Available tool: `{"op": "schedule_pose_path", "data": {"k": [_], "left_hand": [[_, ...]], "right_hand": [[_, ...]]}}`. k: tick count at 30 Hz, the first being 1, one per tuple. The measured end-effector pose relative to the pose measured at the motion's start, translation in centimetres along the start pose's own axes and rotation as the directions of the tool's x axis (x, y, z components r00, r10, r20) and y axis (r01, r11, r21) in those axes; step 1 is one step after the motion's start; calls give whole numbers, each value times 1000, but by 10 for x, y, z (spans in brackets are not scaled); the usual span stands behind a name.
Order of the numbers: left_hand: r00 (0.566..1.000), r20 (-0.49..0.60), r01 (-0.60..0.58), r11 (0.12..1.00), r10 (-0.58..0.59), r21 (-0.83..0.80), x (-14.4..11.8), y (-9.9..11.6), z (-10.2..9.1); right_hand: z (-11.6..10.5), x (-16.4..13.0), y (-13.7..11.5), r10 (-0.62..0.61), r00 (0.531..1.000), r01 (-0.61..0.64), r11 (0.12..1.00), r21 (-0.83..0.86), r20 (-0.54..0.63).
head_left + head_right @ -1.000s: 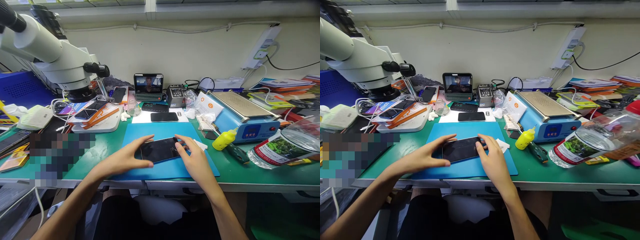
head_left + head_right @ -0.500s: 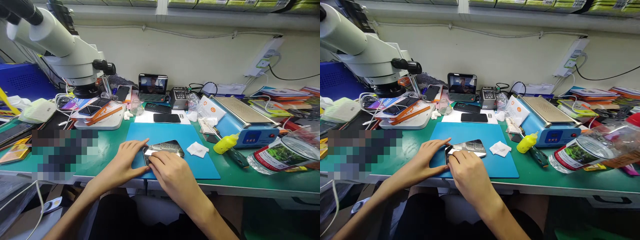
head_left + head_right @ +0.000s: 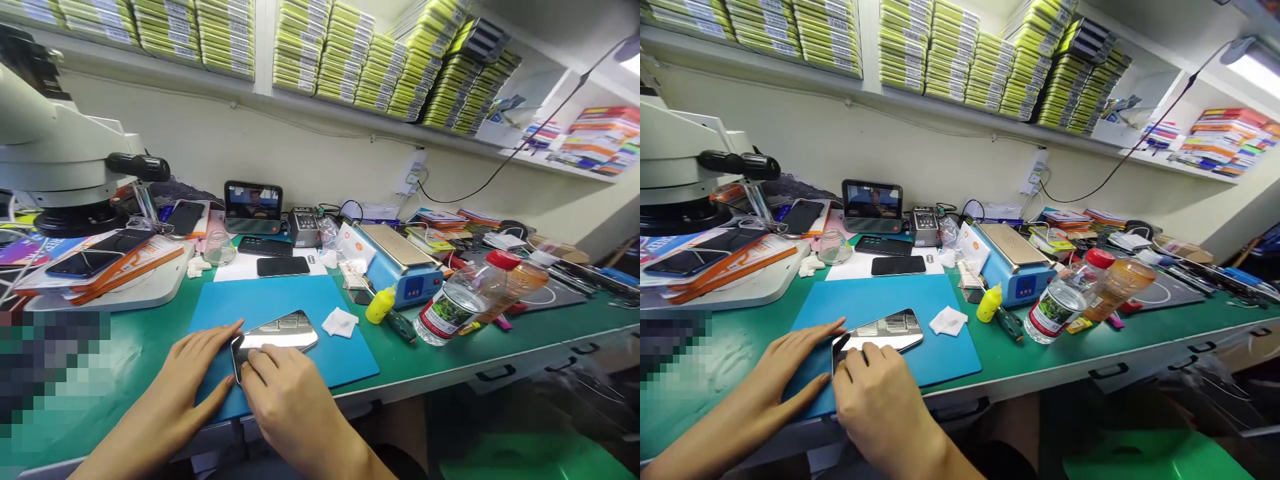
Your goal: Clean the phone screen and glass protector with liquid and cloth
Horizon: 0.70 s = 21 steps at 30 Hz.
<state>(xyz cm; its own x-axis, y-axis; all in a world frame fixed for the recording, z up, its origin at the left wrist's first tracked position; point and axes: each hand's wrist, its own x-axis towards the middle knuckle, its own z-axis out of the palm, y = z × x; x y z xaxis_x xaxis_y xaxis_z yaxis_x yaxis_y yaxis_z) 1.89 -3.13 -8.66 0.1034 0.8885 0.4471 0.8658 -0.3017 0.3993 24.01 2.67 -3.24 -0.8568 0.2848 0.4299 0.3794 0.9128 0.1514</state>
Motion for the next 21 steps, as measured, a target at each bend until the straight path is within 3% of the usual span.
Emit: {"op": "schedule_pose_path", "data": {"k": [10,16,21], "left_hand": [[1000,13,10,1000,-10,-4,3,9,-8],[999,18,41,999,-41,1,0,3,-2],[1000,12,-15,1000,15,-6,-1,-2,4]], "right_hand": [[3,1,-3,-59,996,52,993,-110,-60],[6,-1,-7,-59,996,50,989,-142,-63],[6,0,-5,-99,994,90,985,-150,-54]]}}
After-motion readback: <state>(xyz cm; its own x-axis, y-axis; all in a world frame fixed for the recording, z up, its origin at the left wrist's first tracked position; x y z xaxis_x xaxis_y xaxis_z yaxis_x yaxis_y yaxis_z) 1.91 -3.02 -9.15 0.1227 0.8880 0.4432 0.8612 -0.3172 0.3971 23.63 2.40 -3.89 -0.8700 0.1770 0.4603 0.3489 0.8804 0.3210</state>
